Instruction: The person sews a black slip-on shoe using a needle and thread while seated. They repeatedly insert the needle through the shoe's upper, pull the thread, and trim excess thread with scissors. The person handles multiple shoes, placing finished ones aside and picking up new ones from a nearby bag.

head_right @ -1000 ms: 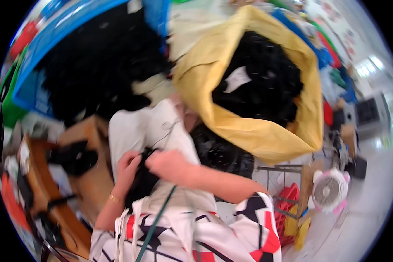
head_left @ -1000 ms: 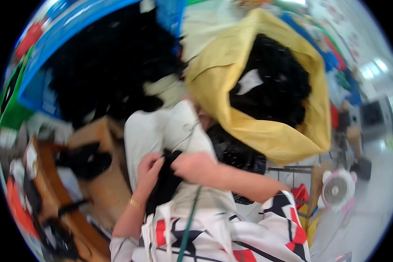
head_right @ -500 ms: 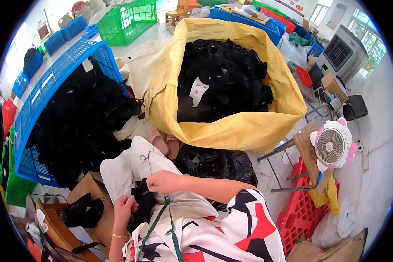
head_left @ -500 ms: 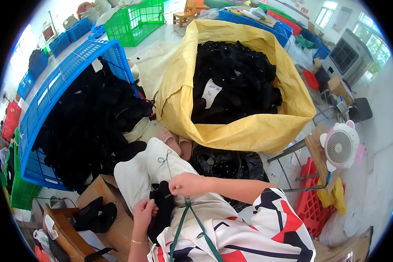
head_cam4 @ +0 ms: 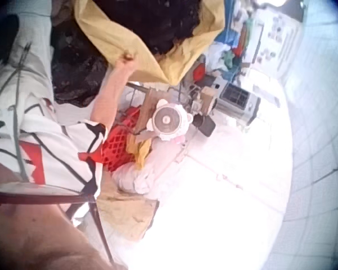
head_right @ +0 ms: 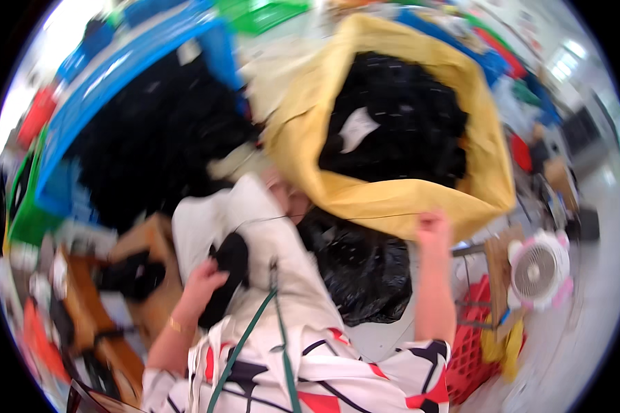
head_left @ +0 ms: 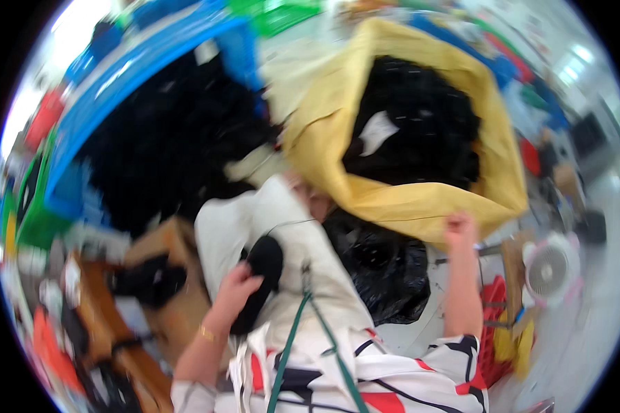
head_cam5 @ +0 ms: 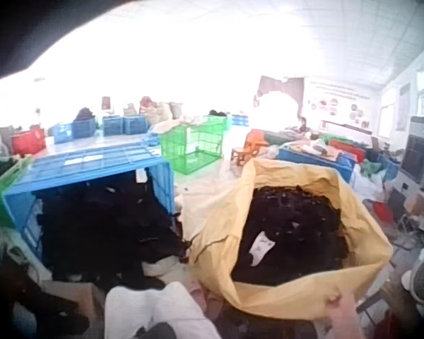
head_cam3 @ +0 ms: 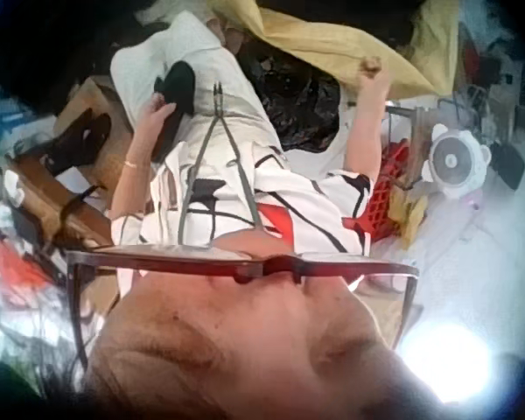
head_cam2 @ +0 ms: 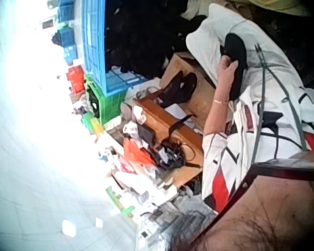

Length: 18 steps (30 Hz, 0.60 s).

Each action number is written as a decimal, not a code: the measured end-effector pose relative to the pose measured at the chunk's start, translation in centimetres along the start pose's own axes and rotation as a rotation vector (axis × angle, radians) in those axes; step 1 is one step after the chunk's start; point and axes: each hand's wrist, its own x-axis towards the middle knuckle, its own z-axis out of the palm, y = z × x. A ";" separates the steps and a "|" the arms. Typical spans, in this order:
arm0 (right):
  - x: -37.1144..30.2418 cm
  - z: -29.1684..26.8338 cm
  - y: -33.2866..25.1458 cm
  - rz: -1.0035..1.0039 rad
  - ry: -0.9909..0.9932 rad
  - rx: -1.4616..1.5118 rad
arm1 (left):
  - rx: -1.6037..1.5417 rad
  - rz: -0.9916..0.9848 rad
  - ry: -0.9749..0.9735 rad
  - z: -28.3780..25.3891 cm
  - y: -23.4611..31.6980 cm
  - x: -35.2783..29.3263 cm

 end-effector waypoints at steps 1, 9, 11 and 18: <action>0.7 -2.4 -3.2 -0.079 0.025 0.023 | 0.140 0.006 -0.011 -0.3 0.5 0.2; -1.2 -2.0 -0.3 -0.421 0.032 -0.682 | 0.500 0.327 -0.021 -1.8 1.0 -1.3; -5.4 1.7 7.6 -0.118 -0.220 -0.814 | 0.419 0.357 -0.026 -1.4 0.3 -1.6; -19.7 13.3 25.2 0.160 -1.108 -1.407 | 0.111 0.013 -0.117 -1.6 0.1 -2.2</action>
